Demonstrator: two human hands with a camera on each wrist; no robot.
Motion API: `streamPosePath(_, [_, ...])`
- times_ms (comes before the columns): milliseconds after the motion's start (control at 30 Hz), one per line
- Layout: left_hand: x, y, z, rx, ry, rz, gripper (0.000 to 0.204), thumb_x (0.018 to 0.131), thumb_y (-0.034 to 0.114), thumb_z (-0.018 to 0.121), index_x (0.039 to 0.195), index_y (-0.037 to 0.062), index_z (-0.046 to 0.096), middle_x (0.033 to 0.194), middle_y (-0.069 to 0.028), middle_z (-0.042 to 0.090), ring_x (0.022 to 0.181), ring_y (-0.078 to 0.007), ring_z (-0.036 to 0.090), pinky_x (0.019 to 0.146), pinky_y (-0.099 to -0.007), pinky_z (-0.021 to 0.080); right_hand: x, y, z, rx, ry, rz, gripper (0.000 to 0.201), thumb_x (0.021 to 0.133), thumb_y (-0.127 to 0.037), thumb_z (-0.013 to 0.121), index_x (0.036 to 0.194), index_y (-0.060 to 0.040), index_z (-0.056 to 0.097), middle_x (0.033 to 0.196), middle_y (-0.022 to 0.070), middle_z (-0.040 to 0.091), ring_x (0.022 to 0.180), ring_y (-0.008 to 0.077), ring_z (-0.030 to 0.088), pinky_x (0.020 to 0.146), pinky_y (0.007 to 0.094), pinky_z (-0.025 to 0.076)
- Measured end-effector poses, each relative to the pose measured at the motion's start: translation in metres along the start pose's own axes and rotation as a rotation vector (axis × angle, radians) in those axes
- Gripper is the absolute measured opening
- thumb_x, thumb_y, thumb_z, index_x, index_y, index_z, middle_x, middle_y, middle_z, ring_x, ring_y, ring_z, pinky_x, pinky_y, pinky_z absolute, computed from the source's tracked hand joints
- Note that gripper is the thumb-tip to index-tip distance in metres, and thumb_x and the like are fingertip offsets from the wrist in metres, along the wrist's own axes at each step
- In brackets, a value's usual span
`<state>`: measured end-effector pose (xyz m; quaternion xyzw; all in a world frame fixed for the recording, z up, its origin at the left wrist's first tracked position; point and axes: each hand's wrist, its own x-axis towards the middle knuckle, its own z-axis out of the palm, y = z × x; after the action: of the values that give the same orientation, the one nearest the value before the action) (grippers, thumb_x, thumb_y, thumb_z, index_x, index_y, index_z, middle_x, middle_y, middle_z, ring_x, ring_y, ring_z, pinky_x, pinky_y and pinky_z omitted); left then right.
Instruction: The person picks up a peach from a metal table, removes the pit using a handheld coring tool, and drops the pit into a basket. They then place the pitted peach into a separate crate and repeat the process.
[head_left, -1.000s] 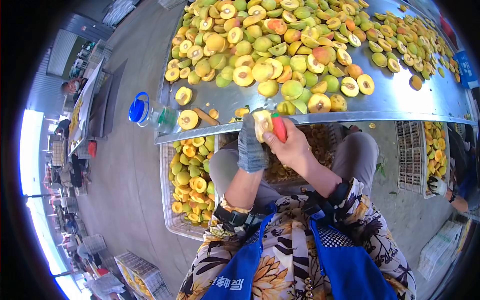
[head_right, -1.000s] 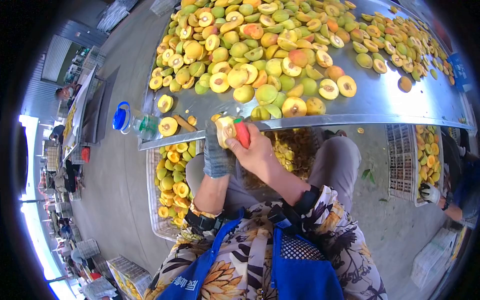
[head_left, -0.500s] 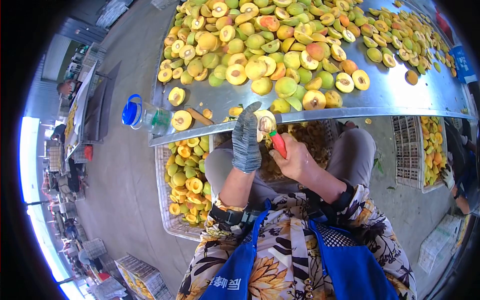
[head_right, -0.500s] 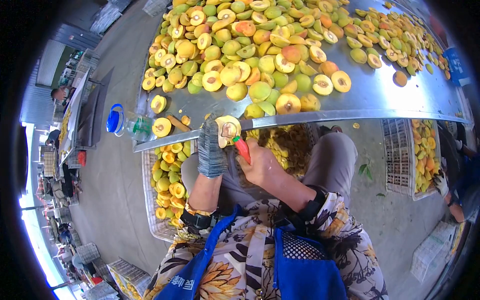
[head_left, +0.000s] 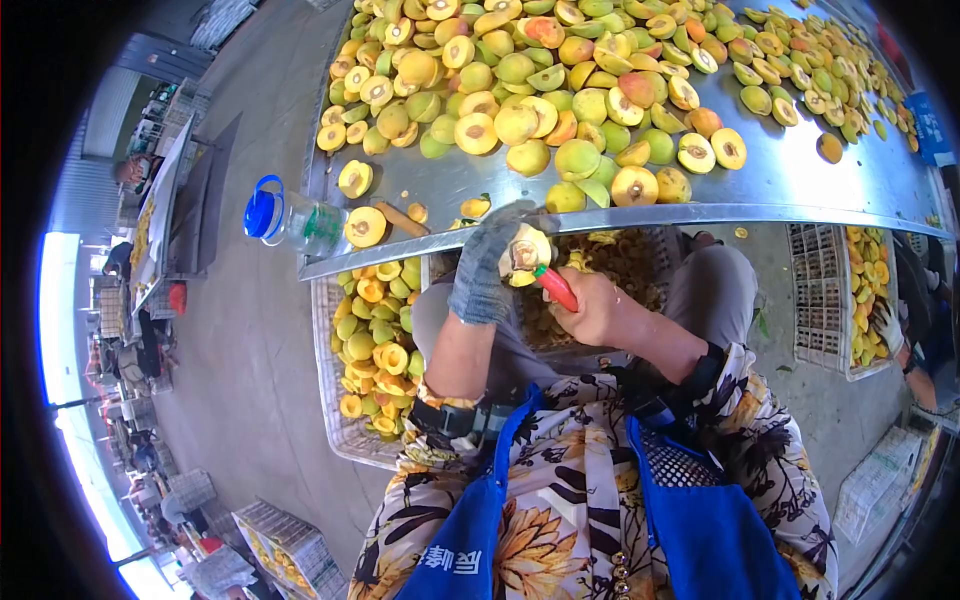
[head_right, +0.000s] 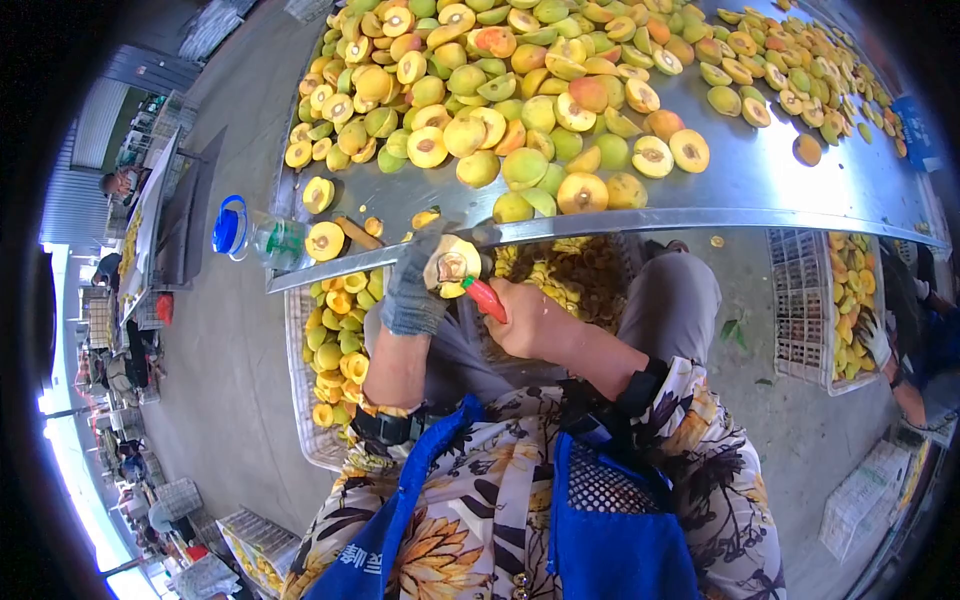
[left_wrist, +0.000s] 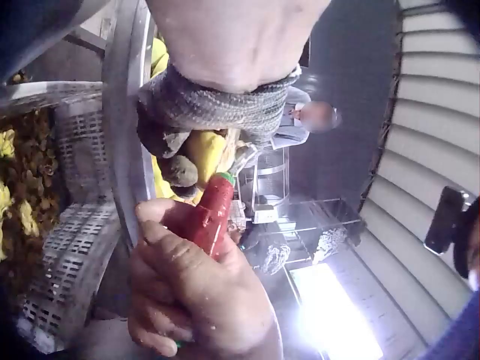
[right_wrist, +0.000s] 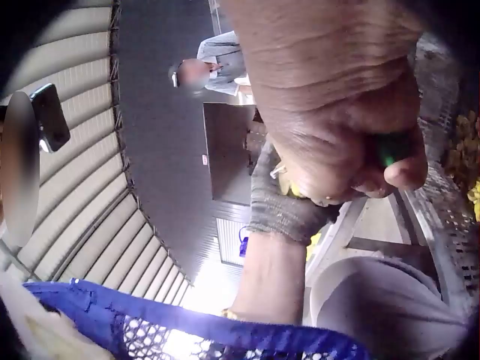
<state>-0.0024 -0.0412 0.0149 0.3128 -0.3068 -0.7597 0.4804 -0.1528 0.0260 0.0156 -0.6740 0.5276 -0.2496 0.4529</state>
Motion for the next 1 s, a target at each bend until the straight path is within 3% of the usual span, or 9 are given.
streamPosePath(233, [-0.015, 0.000, 0.006, 0.053, 0.176, 0.127, 0.020, 0.075, 0.005, 0.058, 0.094, -0.0015, 0.056, 0.086, -0.0106, 0.060, 0.080, -0.0216, 0.058, 0.071, -0.0322, 0.049, -0.005, -0.012, 0.013, 0.172, -0.053, 0.032, 0.015, 0.075, -0.010, 0.054, 0.088, -0.0035, 0.049, 0.068, 0.0139, 0.055, 0.064, 0.0260, 0.055, 0.060, 0.0327, 0.044])
streamPosePath(300, [-0.021, -0.001, 0.011, 1.259, 0.216, 0.676, 0.024, 0.070, 0.004, 0.060, 0.094, 0.0008, 0.059, 0.087, -0.0095, 0.061, 0.078, -0.0208, 0.059, 0.070, -0.0304, 0.048, -0.010, -0.024, 0.007, 0.248, -0.079, 0.095, 0.013, 0.076, -0.010, 0.053, 0.087, -0.0037, 0.049, 0.067, 0.0115, 0.055, 0.063, 0.0217, 0.055, 0.060, 0.0317, 0.044])
streamPosePath(367, [-0.021, 0.000, 0.014, 1.251, 0.219, 0.675, 0.027, 0.067, 0.001, 0.061, 0.093, 0.0040, 0.061, 0.089, -0.0086, 0.061, 0.079, -0.0203, 0.059, 0.071, -0.0290, 0.047, -0.012, -0.036, -0.006, 0.783, -0.383, 0.442, 0.010, 0.076, -0.009, 0.052, 0.085, -0.0046, 0.049, 0.063, 0.0066, 0.052, 0.052, 0.0143, 0.051, 0.049, 0.0294, 0.043])
streamPosePath(467, [-0.015, 0.007, 0.010, 0.996, 0.205, 0.394, 0.023, 0.068, 0.005, 0.062, 0.091, 0.0004, 0.060, 0.088, -0.0106, 0.061, 0.077, -0.0213, 0.060, 0.068, -0.0295, 0.049, -0.013, -0.031, -0.001, 0.765, -0.333, 0.442, 0.008, 0.076, -0.008, 0.052, 0.084, -0.0057, 0.048, 0.057, 0.0031, 0.048, 0.039, 0.0117, 0.045, 0.036, 0.0270, 0.038])
streamPosePath(533, [-0.007, 0.010, -0.004, -0.081, -0.134, -0.220, 0.022, 0.070, 0.011, 0.063, 0.088, -0.0027, 0.059, 0.082, -0.0120, 0.061, 0.072, -0.0206, 0.060, 0.063, -0.0286, 0.050, -0.015, -0.028, 0.008, 0.630, -0.315, 0.362, 0.009, 0.077, -0.005, 0.050, 0.086, -0.0048, 0.047, 0.055, 0.0018, 0.045, 0.037, 0.0099, 0.042, 0.034, 0.0250, 0.034])
streamPosePath(633, [-0.007, 0.011, 0.000, -0.046, -0.178, -0.220, 0.024, 0.073, 0.016, 0.063, 0.085, -0.0040, 0.058, 0.078, -0.0119, 0.061, 0.068, -0.0185, 0.060, 0.057, -0.0270, 0.051, -0.014, -0.031, 0.002, 0.579, -0.338, 0.340, 0.011, 0.078, -0.002, 0.048, 0.089, -0.0036, 0.046, 0.052, 0.0001, 0.041, 0.035, 0.0079, 0.039, 0.031, 0.0230, 0.031])
streamPosePath(800, [-0.009, 0.001, -0.001, 0.992, -0.072, 0.558, 0.023, 0.081, 0.020, 0.052, 0.085, -0.0006, 0.061, 0.074, -0.0070, 0.063, 0.064, -0.0140, 0.058, 0.055, -0.0253, 0.046, -0.013, -0.024, 0.000, 0.938, -0.537, 0.435, 0.016, 0.076, -0.008, 0.051, 0.091, -0.0028, 0.047, 0.056, 0.0005, 0.041, 0.035, 0.0072, 0.037, 0.031, 0.0232, 0.033])
streamPosePath(900, [-0.010, 0.000, -0.003, 0.668, -0.033, 0.246, 0.022, 0.080, 0.021, 0.053, 0.085, 0.0004, 0.060, 0.076, -0.0110, 0.062, 0.064, -0.0185, 0.059, 0.055, -0.0287, 0.048, -0.012, -0.030, -0.010, 1.031, -0.677, 0.524, 0.017, 0.080, -0.004, 0.049, 0.096, -0.0049, 0.045, 0.052, -0.0023, 0.036, 0.037, 0.0042, 0.031, 0.033, 0.0207, 0.028])
streamPosePath(1000, [-0.011, -0.014, -0.006, -0.283, -0.107, -0.239, 0.026, 0.079, 0.025, 0.055, 0.085, 0.0000, 0.054, 0.076, -0.0190, 0.058, 0.066, -0.0277, 0.058, 0.058, -0.0364, 0.050, -0.015, -0.021, 0.001, 1.104, -0.730, 0.514, 0.019, 0.079, -0.006, 0.051, 0.097, -0.0046, 0.045, 0.054, -0.0021, 0.037, 0.037, 0.0047, 0.033, 0.032, 0.0210, 0.029])
